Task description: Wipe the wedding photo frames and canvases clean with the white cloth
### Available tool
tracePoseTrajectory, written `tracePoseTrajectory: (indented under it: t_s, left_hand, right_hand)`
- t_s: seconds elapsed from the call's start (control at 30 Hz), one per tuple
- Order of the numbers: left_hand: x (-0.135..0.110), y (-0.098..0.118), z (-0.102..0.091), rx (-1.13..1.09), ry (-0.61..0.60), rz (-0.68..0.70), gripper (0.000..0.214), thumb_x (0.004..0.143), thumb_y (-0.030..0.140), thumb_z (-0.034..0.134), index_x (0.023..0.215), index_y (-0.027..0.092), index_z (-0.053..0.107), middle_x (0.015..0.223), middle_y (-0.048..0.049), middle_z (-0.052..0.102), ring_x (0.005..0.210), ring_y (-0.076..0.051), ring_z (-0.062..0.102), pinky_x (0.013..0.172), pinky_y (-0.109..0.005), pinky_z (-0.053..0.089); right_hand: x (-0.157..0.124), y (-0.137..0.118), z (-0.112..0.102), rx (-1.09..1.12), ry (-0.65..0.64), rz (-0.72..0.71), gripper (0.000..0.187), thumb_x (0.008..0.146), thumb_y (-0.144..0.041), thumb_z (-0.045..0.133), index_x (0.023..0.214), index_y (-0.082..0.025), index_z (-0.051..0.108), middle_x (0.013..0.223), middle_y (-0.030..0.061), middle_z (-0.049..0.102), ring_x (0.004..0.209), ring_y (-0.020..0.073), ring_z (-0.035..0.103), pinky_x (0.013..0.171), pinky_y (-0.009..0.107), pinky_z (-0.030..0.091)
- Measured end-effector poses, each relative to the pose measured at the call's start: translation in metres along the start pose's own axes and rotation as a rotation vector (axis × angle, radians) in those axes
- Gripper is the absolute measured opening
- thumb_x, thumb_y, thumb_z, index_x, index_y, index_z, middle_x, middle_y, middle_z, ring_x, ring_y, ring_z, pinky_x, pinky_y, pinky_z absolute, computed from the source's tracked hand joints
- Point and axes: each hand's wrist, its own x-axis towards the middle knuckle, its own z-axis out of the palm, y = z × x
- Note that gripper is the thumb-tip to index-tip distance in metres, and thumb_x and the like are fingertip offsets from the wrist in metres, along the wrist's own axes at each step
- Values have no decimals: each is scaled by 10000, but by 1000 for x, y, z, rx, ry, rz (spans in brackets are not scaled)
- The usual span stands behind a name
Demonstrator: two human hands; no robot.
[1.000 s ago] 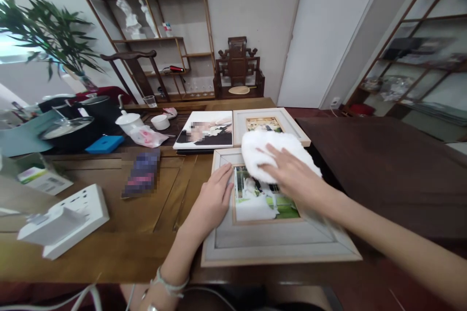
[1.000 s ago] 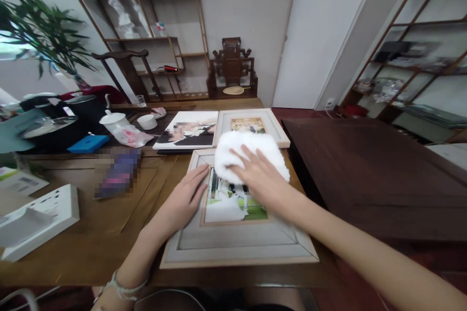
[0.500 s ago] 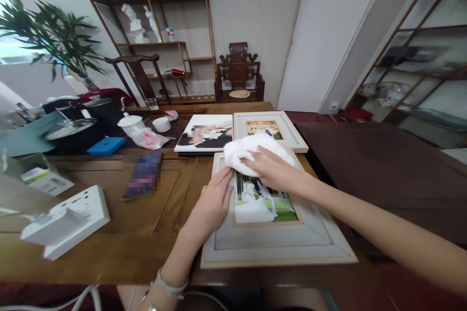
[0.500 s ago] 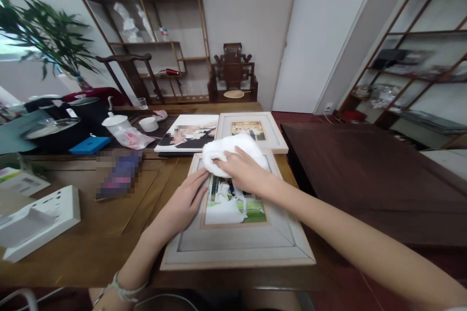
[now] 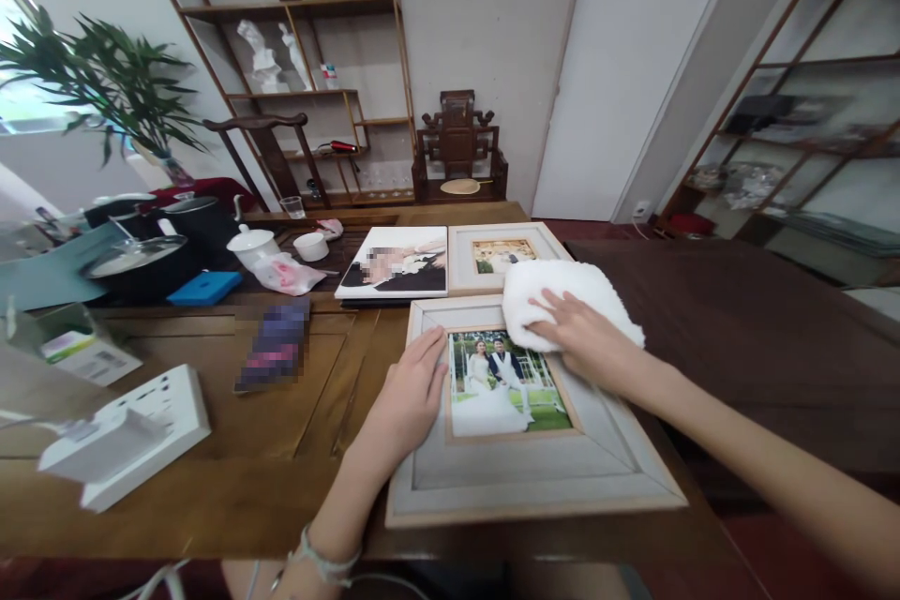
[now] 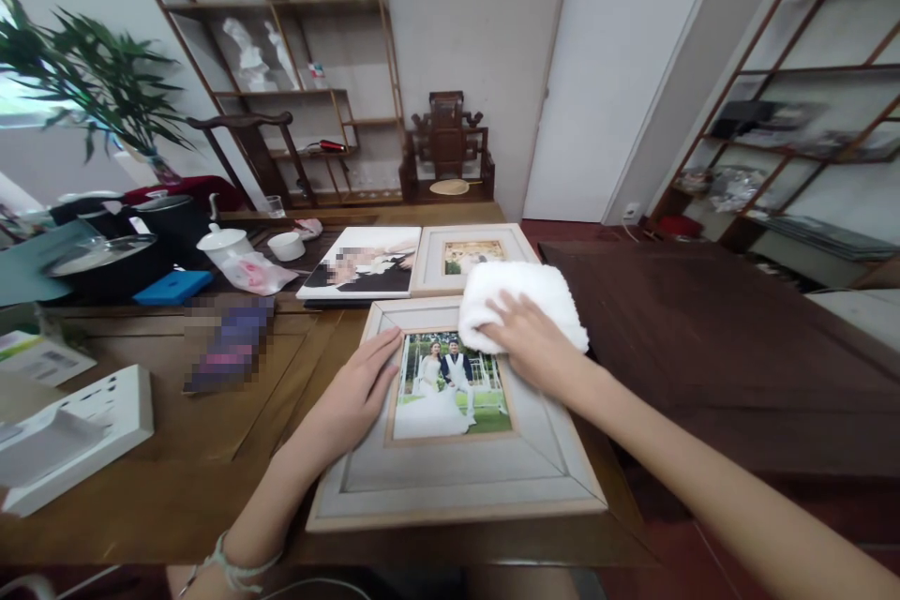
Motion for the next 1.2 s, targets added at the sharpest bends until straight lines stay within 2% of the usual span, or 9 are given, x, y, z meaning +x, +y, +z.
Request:
tracePoseTrajectory:
  t_s: [0.13, 0.27, 0.47, 0.53, 0.63, 0.8, 0.93, 1.07, 1.2]
  left_hand:
    - [0, 1, -1, 4, -3, -16, 422, 962, 276, 357, 1351, 159, 470, 1428, -125, 472, 1332, -236, 421, 1097, -460, 357]
    - [0, -2, 2, 2, 21, -3, 418, 959, 272, 367, 1352, 176, 469, 1426, -113, 477, 1328, -225, 426, 1107, -454, 345]
    - [1, 0, 2, -4, 27, -2, 413, 953, 246, 375, 1345, 169, 479, 1424, -114, 481, 1325, -230, 427, 1106, -472, 347]
    - [2, 2, 1, 7, 4, -18, 420, 951, 240, 369, 1347, 148, 475, 1428, -122, 474, 1328, -235, 423, 1104, -473, 350]
    - [2, 3, -1, 15, -22, -28, 430, 948, 233, 365, 1352, 128, 464, 1435, -128, 463, 1333, -236, 416, 1107, -468, 348]
    - [2, 3, -2, 2, -24, -31, 421, 951, 247, 373, 1348, 146, 470, 1436, -125, 463, 1333, -241, 416, 1104, -471, 352]
    - [2, 3, -1, 0, -3, -26, 408, 947, 238, 383, 1335, 159, 483, 1427, -121, 474, 1325, -241, 429, 1100, -469, 358]
    - [2, 3, 0, 10, -13, -24, 422, 948, 219, 361, 1348, 126, 463, 1430, -133, 466, 1334, -232, 414, 1110, -462, 347]
    - [2, 4, -2, 5, -43, -31, 436, 949, 204, 326, 1356, 113, 453, 1446, -132, 444, 1344, -231, 397, 1111, -474, 339]
  right_hand:
    - [-7, -31, -5, 50, -55, -32, 656, 568, 68, 458, 1168, -136, 630, 1319, 175, 553, 1272, 347, 442, 1031, 540, 358]
    - [-40, -62, -23, 225, -150, -144, 562, 592, -10, 527, 1107, -186, 666, 1302, 163, 571, 1228, 351, 494, 1005, 526, 411]
    - [-81, -94, -40, 363, -62, -333, 253, 760, -114, 550, 847, -311, 684, 1256, 23, 622, 1122, 259, 600, 951, 388, 505]
    - [-79, -99, -43, 391, -67, -328, 237, 775, -132, 551, 885, -297, 681, 1307, 43, 583, 1175, 267, 560, 985, 398, 478]
    - [-62, -97, -34, 410, -112, -255, 316, 716, -114, 589, 992, -234, 685, 1374, 134, 509, 1246, 356, 472, 1009, 522, 427]
    - [-15, -58, -8, 232, -68, -97, 664, 636, 100, 454, 1234, -157, 584, 1437, 182, 422, 1366, 353, 263, 1071, 587, 279]
    - [10, -36, -6, 159, -75, -78, 717, 602, 142, 425, 1239, -144, 586, 1462, 182, 383, 1387, 344, 199, 1092, 571, 229]
    - [-3, -67, -16, 288, -193, -208, 542, 688, 31, 556, 1160, -216, 656, 1448, 173, 407, 1361, 380, 254, 1071, 592, 257]
    - [-29, -111, -21, 308, -90, -256, 198, 854, -253, 574, 976, -224, 727, 1415, 176, 451, 1292, 417, 380, 1005, 638, 333]
